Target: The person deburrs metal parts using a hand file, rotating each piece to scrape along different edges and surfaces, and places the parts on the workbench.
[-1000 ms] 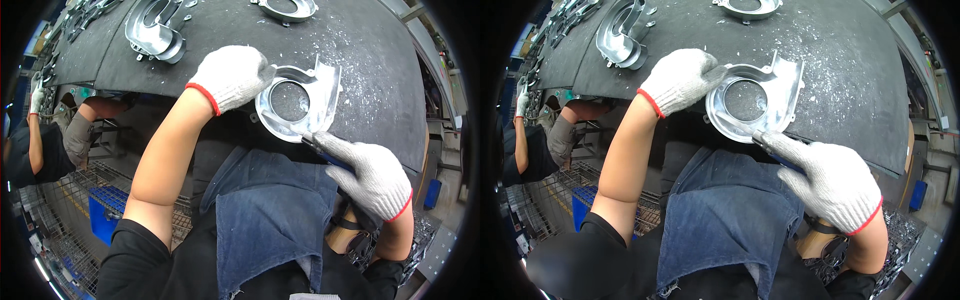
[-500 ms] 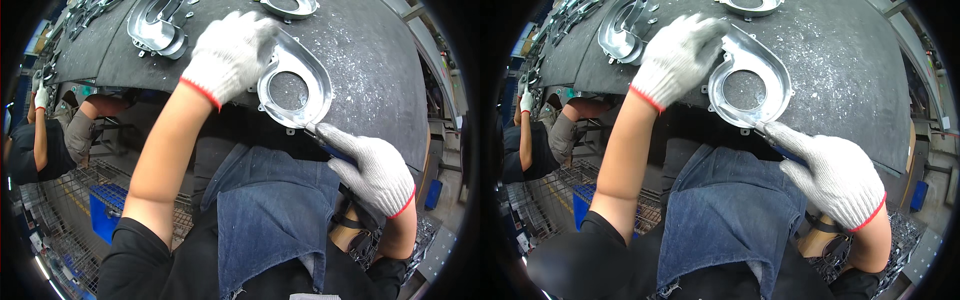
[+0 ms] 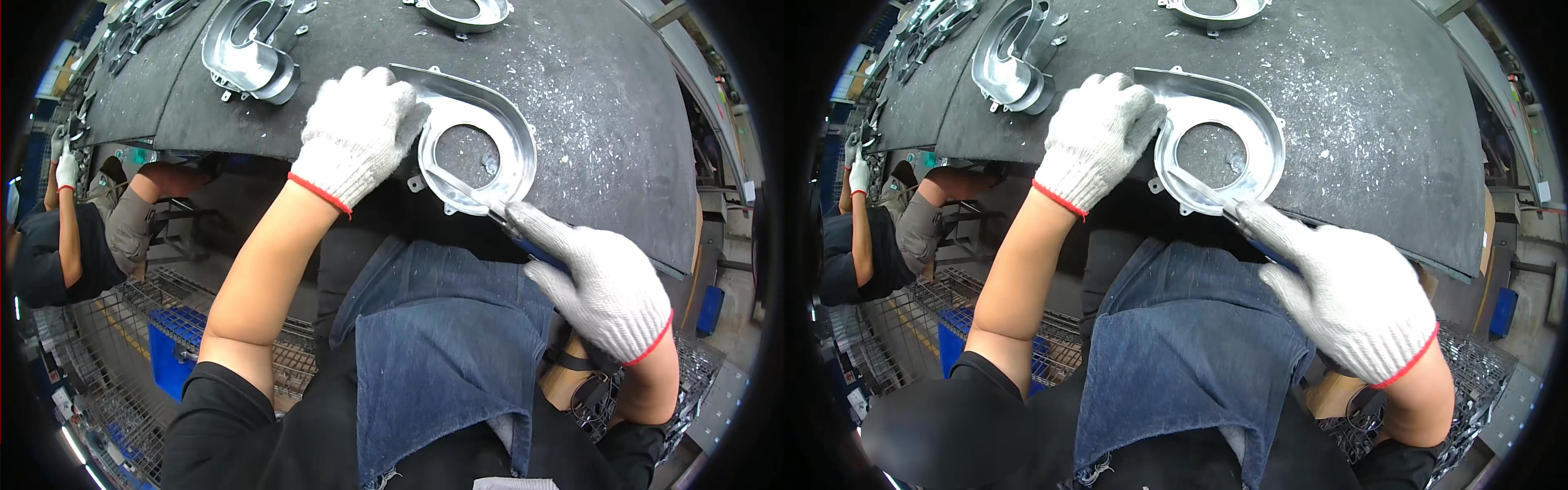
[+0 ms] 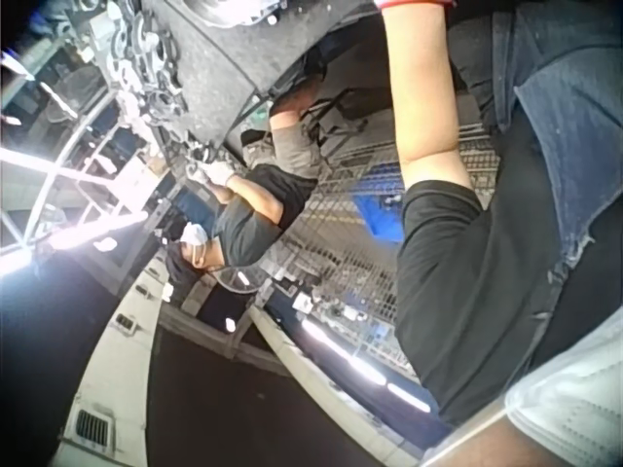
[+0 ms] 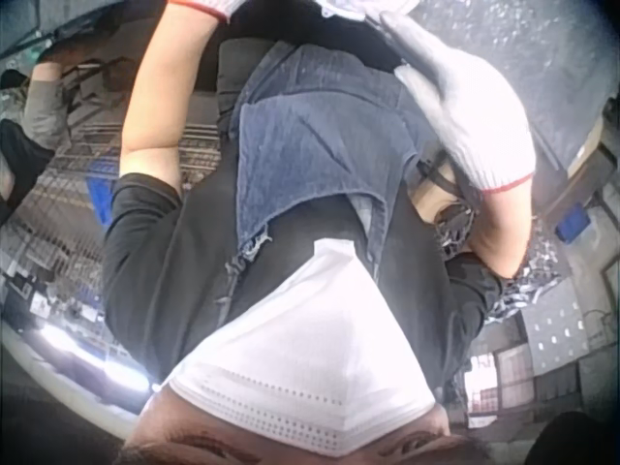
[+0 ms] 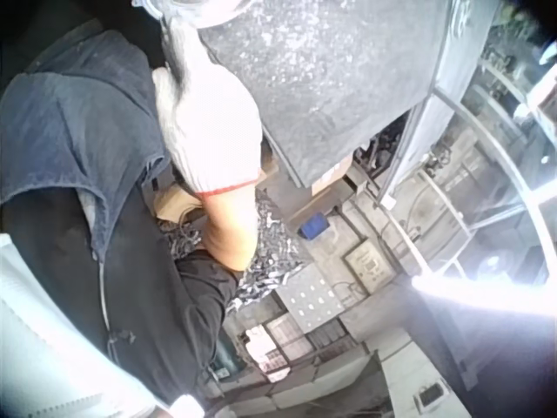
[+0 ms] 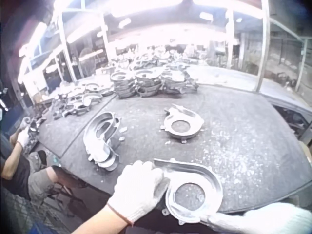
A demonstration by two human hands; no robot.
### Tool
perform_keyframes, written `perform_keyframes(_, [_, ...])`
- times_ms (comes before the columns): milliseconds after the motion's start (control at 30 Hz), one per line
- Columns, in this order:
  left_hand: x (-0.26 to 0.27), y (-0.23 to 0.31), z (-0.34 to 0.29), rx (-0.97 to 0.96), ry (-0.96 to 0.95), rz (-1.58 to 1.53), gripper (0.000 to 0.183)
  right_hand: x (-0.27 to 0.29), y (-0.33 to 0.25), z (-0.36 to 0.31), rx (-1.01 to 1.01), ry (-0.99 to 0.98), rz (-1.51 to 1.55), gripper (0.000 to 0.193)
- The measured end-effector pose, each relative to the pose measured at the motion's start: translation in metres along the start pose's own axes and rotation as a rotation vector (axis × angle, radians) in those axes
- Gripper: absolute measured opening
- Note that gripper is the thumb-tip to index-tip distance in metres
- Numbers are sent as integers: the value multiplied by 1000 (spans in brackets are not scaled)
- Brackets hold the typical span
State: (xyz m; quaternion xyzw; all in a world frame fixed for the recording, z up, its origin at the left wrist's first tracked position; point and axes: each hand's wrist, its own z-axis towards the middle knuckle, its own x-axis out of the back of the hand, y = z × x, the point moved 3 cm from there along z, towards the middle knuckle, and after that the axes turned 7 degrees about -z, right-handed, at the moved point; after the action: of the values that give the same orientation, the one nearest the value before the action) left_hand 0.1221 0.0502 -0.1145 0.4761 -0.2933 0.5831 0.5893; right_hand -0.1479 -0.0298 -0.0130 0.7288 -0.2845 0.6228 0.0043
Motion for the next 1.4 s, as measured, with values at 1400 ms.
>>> perform_keyframes(1400, [-74, 166, 65, -531, -182, -421, 27, -46, 124, -151, -466, 263, 124, 61])
